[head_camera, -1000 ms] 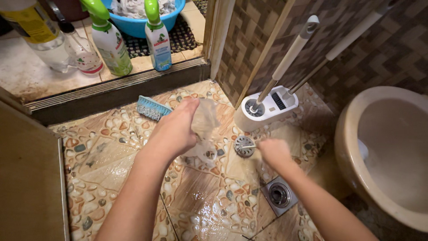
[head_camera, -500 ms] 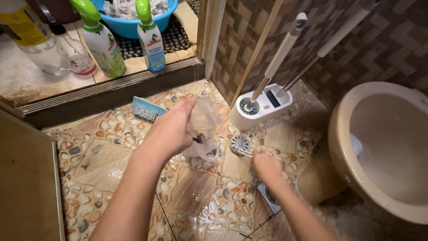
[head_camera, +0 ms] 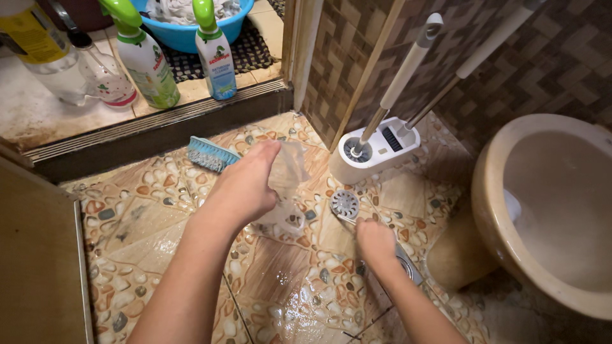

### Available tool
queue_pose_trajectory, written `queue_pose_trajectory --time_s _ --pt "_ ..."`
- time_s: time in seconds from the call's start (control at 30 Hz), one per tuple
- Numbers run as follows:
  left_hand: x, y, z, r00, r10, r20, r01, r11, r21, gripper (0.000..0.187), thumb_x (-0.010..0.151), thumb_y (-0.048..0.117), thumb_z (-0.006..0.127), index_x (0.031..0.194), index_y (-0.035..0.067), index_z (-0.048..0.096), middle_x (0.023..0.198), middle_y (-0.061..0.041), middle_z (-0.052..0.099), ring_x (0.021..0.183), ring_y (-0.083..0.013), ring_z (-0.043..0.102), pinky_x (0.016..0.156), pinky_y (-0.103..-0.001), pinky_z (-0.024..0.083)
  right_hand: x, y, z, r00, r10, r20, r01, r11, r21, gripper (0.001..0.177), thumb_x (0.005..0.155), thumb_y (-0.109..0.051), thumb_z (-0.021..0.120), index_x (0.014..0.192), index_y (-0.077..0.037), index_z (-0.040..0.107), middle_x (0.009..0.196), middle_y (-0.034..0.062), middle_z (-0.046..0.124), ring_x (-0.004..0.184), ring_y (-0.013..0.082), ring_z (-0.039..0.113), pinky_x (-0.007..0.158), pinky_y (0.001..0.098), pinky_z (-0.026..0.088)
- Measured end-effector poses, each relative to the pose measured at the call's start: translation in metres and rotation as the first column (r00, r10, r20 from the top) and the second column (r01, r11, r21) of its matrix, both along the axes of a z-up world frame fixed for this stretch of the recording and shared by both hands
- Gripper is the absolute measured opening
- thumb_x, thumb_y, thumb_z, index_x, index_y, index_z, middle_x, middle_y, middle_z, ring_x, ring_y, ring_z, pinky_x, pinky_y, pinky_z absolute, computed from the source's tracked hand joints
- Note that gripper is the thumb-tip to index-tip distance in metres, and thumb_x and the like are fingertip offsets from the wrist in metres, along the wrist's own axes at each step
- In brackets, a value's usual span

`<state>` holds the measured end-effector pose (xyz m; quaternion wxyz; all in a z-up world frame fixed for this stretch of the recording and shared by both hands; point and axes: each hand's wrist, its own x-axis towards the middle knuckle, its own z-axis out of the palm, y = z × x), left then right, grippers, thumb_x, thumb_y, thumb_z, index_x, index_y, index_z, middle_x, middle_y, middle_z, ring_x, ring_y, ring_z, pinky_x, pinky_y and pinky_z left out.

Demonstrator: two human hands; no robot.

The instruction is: The person uses a small brush to scrub a floor drain cover and the drain opening in a bathroom. They hold a plastic bag in the other hand, occasionally moving it aside. The person repeatedly scrubs the drain area and the surrounding floor tiles.

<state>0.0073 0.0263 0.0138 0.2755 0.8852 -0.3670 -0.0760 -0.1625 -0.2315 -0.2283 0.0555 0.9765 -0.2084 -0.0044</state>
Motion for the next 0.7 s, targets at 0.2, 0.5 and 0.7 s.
queue_pose_trajectory --time_s 0.2,0.5,0.7 --pt "0.001 0.001 -0.003 1.0 0.0 0.007 0.0 1.0 -0.016 0.073 0.074 0.0 0.065 0.144 0.005 0.046 0.153 -0.011 0.046 0.131 -0.0318 0.053 0.109 -0.039 0.044 -0.007 -0.001 -0.012 0.994 0.033 0.103 -0.034 0.999 0.005 0.01 0.085 -0.01 0.059 0.086 -0.009 0.069 0.084 0.0131 0.072 0.079 0.0315 0.074 0.065 0.0426 0.06" --pt "0.002 0.0 -0.01 0.997 -0.032 0.072 0.037 0.997 -0.068 0.074 0.07 -0.001 0.067 0.141 0.003 0.048 0.148 -0.015 0.049 0.13 -0.0347 0.053 0.106 -0.041 0.045 -0.02 0.015 0.044 0.951 -0.31 0.008 0.299 0.921 0.25 0.016 0.092 -0.027 0.059 0.096 -0.019 0.072 0.088 0.0149 0.075 0.085 0.0374 0.072 0.075 0.0519 0.056" --pt "-0.001 -0.007 -0.005 0.995 0.049 -0.089 -0.042 0.996 0.077 0.081 0.069 -0.002 0.067 0.145 0.01 0.044 0.148 -0.01 0.049 0.13 -0.0324 0.055 0.109 -0.04 0.046 -0.017 0.025 0.111 0.891 -0.32 0.321 0.222 0.926 0.306 0.023 0.094 -0.035 0.06 0.098 -0.022 0.078 0.087 0.0149 0.075 0.08 0.0401 0.071 0.07 0.0524 0.056"
